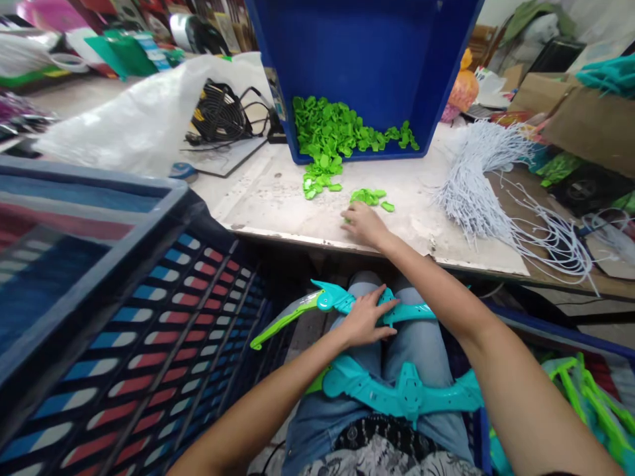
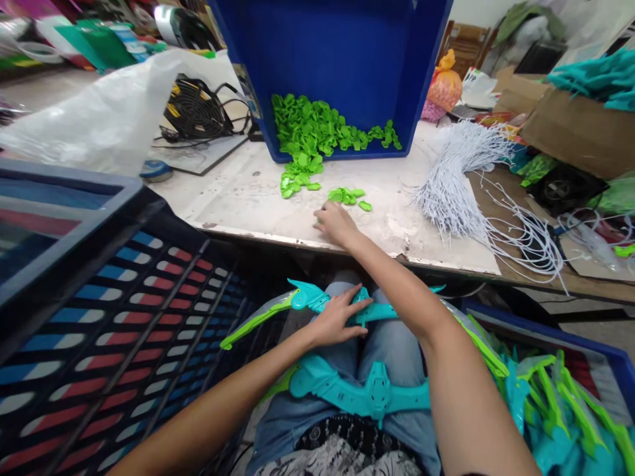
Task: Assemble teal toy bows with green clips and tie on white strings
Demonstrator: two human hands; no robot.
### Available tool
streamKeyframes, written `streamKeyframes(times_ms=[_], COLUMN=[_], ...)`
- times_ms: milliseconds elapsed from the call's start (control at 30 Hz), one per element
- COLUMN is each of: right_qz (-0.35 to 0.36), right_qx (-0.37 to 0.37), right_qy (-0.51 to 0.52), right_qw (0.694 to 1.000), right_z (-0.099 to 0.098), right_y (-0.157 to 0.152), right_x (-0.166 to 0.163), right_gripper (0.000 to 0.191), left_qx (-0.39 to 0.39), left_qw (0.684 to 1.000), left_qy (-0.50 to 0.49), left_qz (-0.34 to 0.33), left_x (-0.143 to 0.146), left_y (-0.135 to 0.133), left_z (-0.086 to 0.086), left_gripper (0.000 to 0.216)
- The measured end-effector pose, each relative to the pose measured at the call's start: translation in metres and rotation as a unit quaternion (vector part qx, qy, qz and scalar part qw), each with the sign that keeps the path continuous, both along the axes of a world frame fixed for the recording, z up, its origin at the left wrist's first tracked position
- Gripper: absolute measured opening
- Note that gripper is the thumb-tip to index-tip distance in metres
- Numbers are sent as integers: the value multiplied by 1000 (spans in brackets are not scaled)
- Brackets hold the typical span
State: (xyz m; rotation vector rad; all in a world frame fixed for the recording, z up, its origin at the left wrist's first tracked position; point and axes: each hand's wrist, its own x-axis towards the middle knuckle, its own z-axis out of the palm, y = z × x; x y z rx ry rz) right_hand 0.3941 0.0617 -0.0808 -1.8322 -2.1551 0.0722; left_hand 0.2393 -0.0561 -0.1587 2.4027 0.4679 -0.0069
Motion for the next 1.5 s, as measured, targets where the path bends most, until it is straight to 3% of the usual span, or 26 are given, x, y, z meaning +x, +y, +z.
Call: streamKeyframes(times_ms=[100,200,333,467,533,667,833,967,1067,1167,1233,1400,1500], right_qz=[-41,-88,-78,-56,-64,-73,-71,-121,-178,-227,-232,-209,-159], right_qx=[73,123,117,59,56,64,55,11,-69,-167,-229,-303,-286], right_qy=[140,192,262,251,233,221,192,190,224,250,233,163,86], right_qw=[987,970,955,965,969,970,977,974,956,926,916,915,941], right_z=[-12,-18,-31,-63,-79,-94,-96,-93,-84,-73,-66,-50,-28], right_y=[-47,-97,-167,-223,-236,-236,-232,-234,-230,-216,-206,-194,-181], right_x=[33,54,44,18,9,6,6,2,0,2,4,6,9], right_gripper=[21,16,18,16,15,16,18,16,25,55,66,68,41], left_qx=[-78,-158,-268,-503,-555,-587,-556,-529,-516,-489,-468,-443,-433], left_qw=[996,984,960,851,809,782,816,836,837,844,850,861,868], left_qy=[-1,27,30,39,44,31,22,10,15,34,47,63,62], left_qz=[52,76,71,148,189,206,157,143,181,219,237,243,234], left_x=[11,25,34,35,35,36,34,35,38,41,43,47,47], left_y=[10,27,45,50,49,48,47,44,40,38,36,39,39], left_z=[-3,-5,-8,-11,-12,-9,-8,-12,-12,-9,-6,-5,-2], left_gripper=[71,68,47,41,43,51,58,54,50,46,43,32,32])
